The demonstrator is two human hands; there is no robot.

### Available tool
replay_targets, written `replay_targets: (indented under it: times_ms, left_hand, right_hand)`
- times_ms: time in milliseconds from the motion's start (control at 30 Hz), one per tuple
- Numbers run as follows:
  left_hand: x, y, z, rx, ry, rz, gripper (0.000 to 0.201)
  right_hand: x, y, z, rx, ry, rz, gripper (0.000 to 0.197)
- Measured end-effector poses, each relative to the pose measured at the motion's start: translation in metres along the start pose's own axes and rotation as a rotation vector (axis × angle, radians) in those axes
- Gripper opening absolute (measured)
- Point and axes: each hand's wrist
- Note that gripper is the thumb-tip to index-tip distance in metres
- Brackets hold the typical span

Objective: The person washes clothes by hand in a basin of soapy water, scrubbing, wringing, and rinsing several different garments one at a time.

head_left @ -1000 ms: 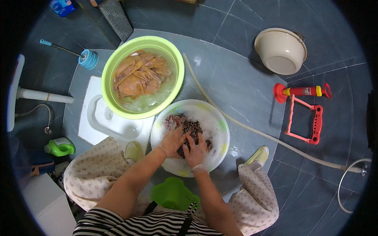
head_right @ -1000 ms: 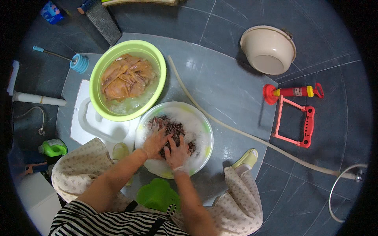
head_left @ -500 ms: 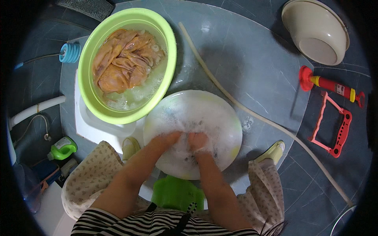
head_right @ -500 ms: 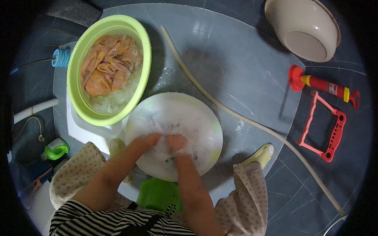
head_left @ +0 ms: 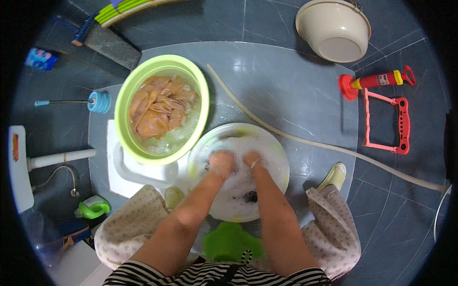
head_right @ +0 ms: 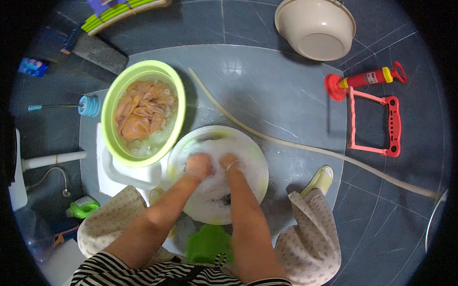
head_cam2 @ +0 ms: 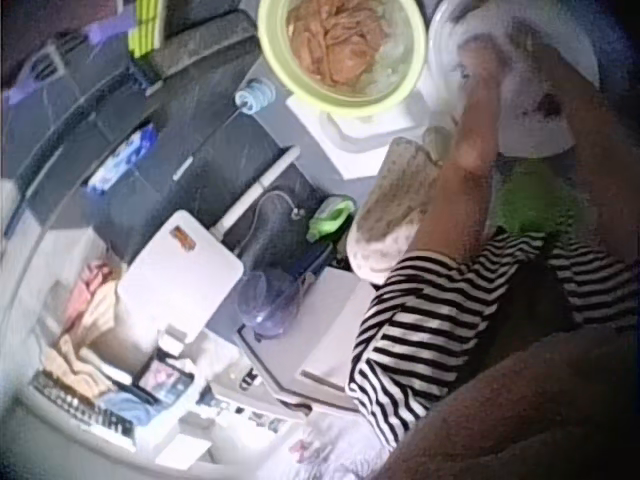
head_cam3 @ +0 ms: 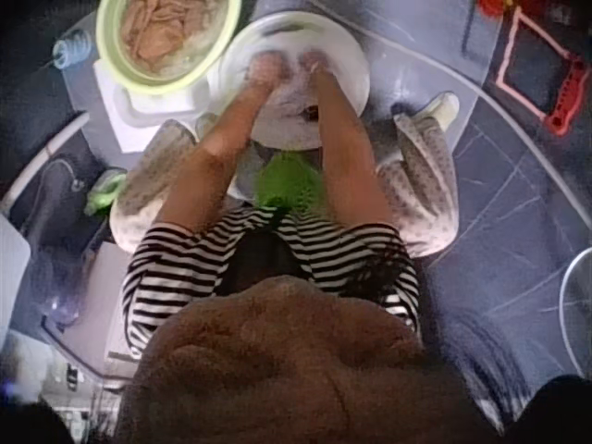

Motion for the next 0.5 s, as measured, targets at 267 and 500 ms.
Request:
replay_targets:
  times_ms: [267, 500]
  left_hand:
    - [-0.002, -0.014, -0.124, -0.66, -0.257, -0.119, 0.076]
    - [-0.01, -0.025, -0.112, -0.419, -0.094, -0.001, 0.11]
  right_hand:
    - [0.054, 0.021, -0.138, -0.561, -0.002, 0.15, 0.026]
    - [0.032, -0.037, -0.17, -0.833, 0.291, -0.037, 0.025]
Point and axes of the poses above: each hand's wrist, its own z-axis towards the middle knuckle, its own y-axis out of the back of the hand, x = y × z, and after that the axes turned 5 degrees about y, right-handed
